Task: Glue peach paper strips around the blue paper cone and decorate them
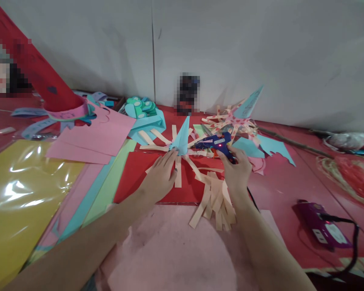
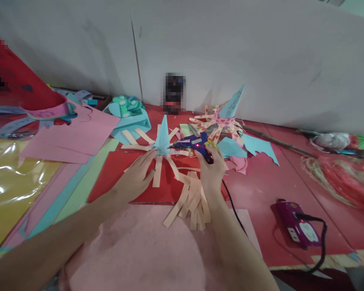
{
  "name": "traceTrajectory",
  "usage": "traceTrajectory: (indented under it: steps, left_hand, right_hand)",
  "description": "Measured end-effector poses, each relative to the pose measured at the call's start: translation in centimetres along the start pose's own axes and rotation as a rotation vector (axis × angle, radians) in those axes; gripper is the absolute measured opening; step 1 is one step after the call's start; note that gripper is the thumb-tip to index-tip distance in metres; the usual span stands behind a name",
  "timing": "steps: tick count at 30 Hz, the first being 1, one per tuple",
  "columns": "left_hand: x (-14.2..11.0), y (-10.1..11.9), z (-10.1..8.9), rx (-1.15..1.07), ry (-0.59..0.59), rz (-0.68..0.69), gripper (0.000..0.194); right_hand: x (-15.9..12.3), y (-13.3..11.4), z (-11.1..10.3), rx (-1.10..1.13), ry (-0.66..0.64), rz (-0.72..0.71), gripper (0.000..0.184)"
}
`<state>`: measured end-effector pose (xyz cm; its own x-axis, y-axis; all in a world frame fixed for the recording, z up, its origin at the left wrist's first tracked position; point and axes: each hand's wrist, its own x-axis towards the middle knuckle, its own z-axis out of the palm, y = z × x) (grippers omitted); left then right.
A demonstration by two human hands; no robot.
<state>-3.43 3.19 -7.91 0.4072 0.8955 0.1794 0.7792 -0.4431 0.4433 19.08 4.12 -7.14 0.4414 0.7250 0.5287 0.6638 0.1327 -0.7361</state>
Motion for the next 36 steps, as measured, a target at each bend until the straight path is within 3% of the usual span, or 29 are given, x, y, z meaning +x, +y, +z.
traceTrajectory:
  steps: [6, 11, 20, 24, 36]
  left_hand:
    - [-0.6, 0.3, 0.7, 0.28, -0.017, 0.029, 0.05]
    - [-0.8, 0.3, 1.1, 0.334, -0.062, 0.003, 0.054]
    - [-0.5, 0.5, 0.5, 0.27, 0.015, 0.037, 0.056]
    - [-0.5, 0.7, 0.5, 0.227, -0.01, 0.056, 0.061]
    - [0.0, -0.4, -0.5, 0.114, 0.111, 0.032, 0.045]
  right_hand:
    - [0.0, 0.0, 0.0, 0.0, 0.01, 0.002, 0.028]
    - [0.0, 0.1, 0.1, 0.001, -0.002, 0.002, 0.031]
    - [0.1, -0.2, -0.1, 0.037, 0.006, 0.104, 0.038]
    - [0.2, 0.0, 0.0, 0.046, 0.011, 0.156, 0.039]
    - [0.4, 0.8, 0.2, 0.074, 0.015, 0.197, 0.043]
